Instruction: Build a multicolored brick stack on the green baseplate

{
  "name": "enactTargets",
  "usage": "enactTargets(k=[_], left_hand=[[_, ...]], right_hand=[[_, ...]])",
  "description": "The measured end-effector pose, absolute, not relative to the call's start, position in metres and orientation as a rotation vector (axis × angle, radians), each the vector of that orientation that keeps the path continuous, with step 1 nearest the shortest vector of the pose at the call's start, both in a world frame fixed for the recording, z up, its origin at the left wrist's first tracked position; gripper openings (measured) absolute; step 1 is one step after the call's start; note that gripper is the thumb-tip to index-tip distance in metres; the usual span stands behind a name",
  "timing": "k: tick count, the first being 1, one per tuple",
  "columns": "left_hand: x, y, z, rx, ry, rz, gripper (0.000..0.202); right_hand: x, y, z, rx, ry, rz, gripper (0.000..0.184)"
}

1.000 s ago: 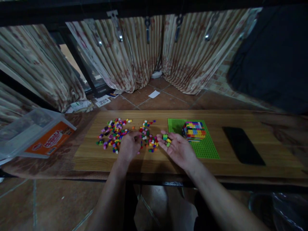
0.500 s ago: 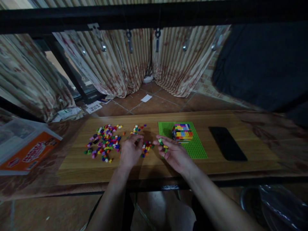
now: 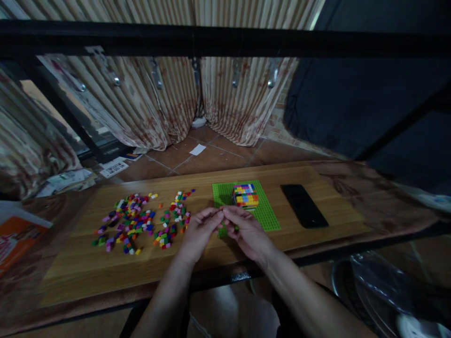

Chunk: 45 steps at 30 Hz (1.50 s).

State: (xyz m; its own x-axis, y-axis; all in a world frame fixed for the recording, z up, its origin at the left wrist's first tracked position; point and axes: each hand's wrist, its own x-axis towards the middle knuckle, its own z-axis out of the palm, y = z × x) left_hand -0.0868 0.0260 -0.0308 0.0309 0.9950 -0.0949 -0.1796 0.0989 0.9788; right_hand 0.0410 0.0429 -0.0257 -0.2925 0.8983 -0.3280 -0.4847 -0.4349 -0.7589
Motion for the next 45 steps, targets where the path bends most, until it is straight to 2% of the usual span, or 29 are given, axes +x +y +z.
enactTargets(k=[13,17,20,23,26,29,40,45], left_hand=[[-0.086,0.025,-0.036,0.743,0.914,1.212,0.021],[-0.082,0.024,-0.038,0.714,0.918,1.228,0.023],[-0.079,0.025,-0.040,0.750,0.995,1.229,0.026],[-0.077,0.027,-0.044,0.814,1.080,1.242,0.032],[-0.077,0.030,-0.048,0.985,1.186,1.274,0.034],[-0.073,0.030,-0.054,1.219,1.266,1.265,0.038],[-0.054,0.020,-0.061,1.663,1.299,1.019,0.060],[-0.051,0.019,-0.060,1.662,1.284,0.995,0.060]], right_hand=[[0.039,0.037,-0.025,-0.909,-0.794,1.763,0.029],[0.039,0.037,-0.029,-0.933,-0.878,1.638,0.025],[0.048,0.042,-0.034,-0.996,-1.055,1.444,0.019],[0.070,0.053,-0.037,-1.098,-1.342,1.089,0.014],[0.092,0.065,-0.039,-1.159,-1.582,0.751,0.018],[0.102,0.071,-0.041,-1.148,-1.736,0.599,0.021],[0.096,0.075,-0.047,-1.215,-1.881,0.478,0.024],[0.094,0.074,-0.047,-1.256,-1.837,0.481,0.024]])
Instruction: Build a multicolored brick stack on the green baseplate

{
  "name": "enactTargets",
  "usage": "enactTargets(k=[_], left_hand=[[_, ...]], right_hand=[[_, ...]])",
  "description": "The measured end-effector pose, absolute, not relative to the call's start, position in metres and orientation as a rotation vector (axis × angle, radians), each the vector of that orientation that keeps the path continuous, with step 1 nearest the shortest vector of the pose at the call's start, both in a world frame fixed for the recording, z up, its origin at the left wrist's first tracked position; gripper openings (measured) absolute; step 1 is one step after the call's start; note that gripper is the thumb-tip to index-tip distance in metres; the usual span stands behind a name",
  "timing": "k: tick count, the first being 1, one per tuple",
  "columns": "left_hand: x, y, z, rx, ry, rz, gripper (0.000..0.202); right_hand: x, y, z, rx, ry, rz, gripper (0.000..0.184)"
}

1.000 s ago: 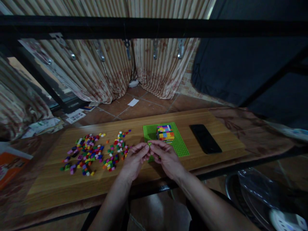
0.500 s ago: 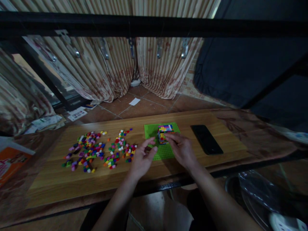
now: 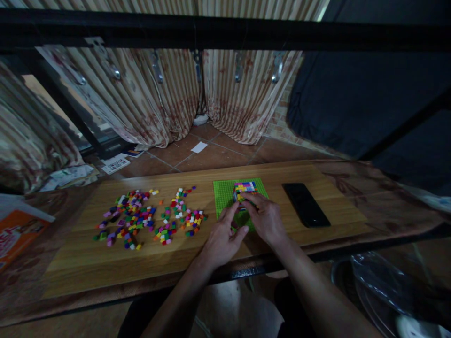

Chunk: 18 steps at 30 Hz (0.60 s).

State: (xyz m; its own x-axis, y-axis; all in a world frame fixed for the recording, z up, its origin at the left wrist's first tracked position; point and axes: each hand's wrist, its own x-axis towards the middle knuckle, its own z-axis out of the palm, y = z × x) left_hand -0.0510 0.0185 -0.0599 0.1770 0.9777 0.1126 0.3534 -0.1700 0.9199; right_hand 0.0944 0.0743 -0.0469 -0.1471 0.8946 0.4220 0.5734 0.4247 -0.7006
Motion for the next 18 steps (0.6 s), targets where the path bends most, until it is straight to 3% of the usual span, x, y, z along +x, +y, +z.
enactTargets(k=[9,18], left_hand=[[-0.050,0.018,-0.061,1.549,1.287,1.043,0.059],[-0.051,0.018,-0.063,1.637,1.314,0.969,0.062]], right_hand=[[0.102,0.066,-0.040,-1.259,-1.744,0.507,0.019],[0.100,0.062,-0.051,-1.285,-1.928,0.442,0.028]])
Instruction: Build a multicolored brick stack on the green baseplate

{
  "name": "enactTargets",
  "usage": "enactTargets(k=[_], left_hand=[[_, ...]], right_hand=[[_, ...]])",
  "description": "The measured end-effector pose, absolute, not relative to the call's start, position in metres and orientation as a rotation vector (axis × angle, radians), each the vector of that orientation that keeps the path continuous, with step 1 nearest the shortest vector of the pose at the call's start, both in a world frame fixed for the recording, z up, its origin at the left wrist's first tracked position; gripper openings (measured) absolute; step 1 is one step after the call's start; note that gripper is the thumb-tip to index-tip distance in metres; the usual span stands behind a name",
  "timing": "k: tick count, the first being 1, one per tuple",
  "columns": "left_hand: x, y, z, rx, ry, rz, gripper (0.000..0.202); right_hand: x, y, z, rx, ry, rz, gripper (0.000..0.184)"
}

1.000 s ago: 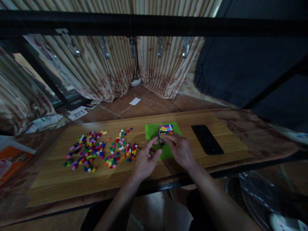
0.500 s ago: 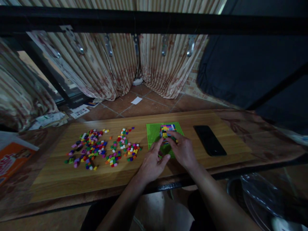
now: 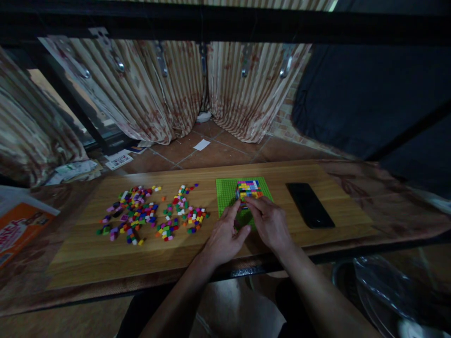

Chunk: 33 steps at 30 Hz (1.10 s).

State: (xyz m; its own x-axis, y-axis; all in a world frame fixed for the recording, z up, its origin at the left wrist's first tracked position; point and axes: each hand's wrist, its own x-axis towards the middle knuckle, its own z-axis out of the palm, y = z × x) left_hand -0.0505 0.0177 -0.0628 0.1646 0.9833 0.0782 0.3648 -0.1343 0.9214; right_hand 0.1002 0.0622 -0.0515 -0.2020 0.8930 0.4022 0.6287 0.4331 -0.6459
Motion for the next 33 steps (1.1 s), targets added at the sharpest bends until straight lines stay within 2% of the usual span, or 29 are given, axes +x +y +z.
enactTargets(k=[10,19,23,29,33], left_hand=[[-0.050,0.017,-0.061,1.610,1.282,1.012,0.059],[-0.049,0.016,-0.060,1.590,1.269,1.034,0.059],[-0.050,0.018,-0.063,1.451,1.307,1.121,0.052],[-0.053,0.027,-0.062,0.936,1.220,1.280,0.037],[-0.058,0.028,-0.053,0.788,1.154,1.295,0.033]], right_hand=[[0.099,0.062,-0.052,-1.274,-1.991,0.398,0.032],[0.094,0.063,-0.051,-1.259,-1.816,0.569,0.027],[0.091,0.061,-0.046,-1.210,-1.442,0.836,0.020],[0.074,0.049,-0.030,-1.023,-0.754,1.720,0.027],[0.077,0.045,-0.023,-0.896,-0.713,1.889,0.015]])
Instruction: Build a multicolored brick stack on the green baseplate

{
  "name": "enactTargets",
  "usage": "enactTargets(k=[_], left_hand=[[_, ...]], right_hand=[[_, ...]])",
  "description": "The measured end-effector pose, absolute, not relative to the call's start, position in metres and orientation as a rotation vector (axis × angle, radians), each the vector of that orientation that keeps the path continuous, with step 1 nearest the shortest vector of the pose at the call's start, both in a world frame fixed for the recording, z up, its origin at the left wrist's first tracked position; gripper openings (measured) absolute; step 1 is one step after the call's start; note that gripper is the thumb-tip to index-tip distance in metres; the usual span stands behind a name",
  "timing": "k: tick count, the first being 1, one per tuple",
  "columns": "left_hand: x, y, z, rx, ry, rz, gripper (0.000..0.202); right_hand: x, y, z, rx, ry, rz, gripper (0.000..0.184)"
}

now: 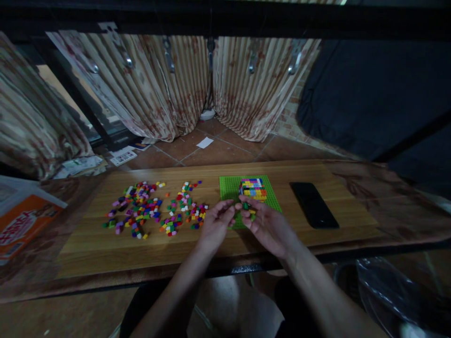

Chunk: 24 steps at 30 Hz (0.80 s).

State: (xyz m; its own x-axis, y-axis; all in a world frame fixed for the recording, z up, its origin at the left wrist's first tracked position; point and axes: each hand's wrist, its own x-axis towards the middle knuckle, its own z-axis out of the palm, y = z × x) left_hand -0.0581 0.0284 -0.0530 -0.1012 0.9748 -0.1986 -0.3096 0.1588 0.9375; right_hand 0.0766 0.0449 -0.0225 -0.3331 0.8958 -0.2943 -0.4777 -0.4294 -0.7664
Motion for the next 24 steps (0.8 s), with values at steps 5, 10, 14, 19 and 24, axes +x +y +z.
enactTargets(k=[5,10,14,19,24], left_hand=[[-0.061,0.028,-0.049,0.755,1.139,1.326,0.032],[-0.060,0.028,-0.049,0.779,1.106,1.301,0.031],[-0.060,0.027,-0.049,0.793,1.099,1.291,0.032],[-0.062,0.027,-0.050,0.803,1.132,1.270,0.036],[-0.061,0.027,-0.048,0.814,1.135,1.231,0.039]], right_hand=[[0.083,0.045,-0.019,-0.924,-0.710,1.906,0.024],[0.079,0.044,-0.018,-0.963,-0.712,1.869,0.026],[0.082,0.045,-0.016,-0.982,-0.749,1.831,0.025],[0.099,0.053,-0.015,-1.015,-0.709,1.766,0.025],[0.110,0.061,-0.013,-1.011,-0.683,1.701,0.026]])
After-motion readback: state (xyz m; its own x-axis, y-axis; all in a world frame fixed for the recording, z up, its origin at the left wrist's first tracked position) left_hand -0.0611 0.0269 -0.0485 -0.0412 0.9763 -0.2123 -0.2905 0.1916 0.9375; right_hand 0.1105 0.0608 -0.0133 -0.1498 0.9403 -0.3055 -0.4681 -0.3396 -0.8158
